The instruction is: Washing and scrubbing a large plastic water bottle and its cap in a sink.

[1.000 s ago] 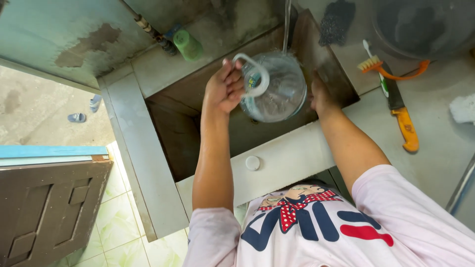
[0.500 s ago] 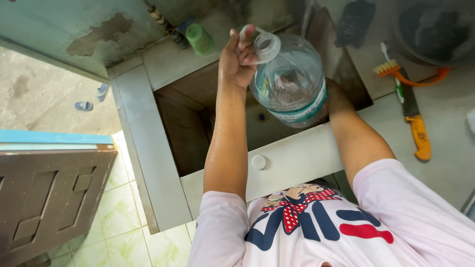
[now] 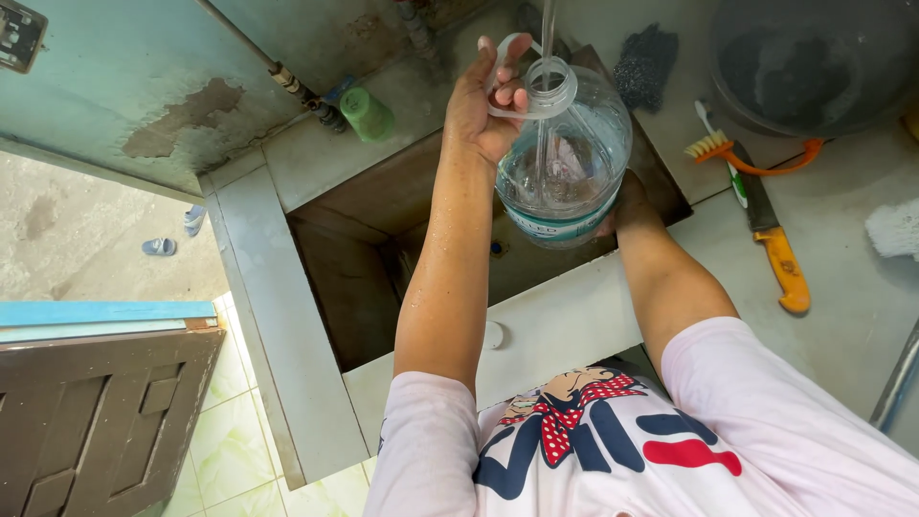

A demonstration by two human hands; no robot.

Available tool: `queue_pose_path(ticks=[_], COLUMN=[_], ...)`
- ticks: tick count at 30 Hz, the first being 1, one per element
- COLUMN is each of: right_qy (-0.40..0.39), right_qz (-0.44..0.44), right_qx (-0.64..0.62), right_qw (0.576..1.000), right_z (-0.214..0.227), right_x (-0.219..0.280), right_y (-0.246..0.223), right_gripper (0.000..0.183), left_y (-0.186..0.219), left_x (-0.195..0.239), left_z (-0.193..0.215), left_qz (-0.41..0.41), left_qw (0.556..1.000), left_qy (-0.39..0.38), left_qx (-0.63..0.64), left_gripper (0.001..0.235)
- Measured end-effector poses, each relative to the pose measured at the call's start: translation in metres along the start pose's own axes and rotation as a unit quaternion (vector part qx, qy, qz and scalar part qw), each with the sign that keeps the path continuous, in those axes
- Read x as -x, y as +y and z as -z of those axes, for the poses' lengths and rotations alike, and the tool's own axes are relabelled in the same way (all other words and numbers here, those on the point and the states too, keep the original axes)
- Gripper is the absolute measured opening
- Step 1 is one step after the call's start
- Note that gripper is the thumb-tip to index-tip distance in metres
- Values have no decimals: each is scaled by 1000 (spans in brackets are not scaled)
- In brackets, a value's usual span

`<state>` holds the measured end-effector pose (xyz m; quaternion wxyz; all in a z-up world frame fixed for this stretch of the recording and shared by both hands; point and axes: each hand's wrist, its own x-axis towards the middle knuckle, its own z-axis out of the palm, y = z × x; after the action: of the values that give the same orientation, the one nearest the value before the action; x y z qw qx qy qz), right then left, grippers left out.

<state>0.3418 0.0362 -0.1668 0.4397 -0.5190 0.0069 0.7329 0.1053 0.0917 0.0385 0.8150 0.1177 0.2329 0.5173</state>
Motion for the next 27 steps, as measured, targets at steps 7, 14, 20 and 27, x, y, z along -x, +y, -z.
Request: queue_pose_path(ticks=[7,14,20,27], right_qy=[-19,-52,-86,-138], right_qz=[-12,140,147,157], right_qx=[-66,94,28,-62], right_qw=[998,984,985,976], right_z=[-3,73,43,27], right_x=[0,-112,-57,-46], right_y=[15,36,29,26], right_gripper=[50,61,58,55], left_y=[0,-2,1,6], left_x=[4,-1,10,-9], left_z=[-1,-1,-20,-4], left_qz=[-5,3,41,41], left_qw=[1000,997,980,978], left_qy=[-25,-67,-155,-161], left_qx=[-15,-29,-116,-123], left_gripper=[51,53,59,60])
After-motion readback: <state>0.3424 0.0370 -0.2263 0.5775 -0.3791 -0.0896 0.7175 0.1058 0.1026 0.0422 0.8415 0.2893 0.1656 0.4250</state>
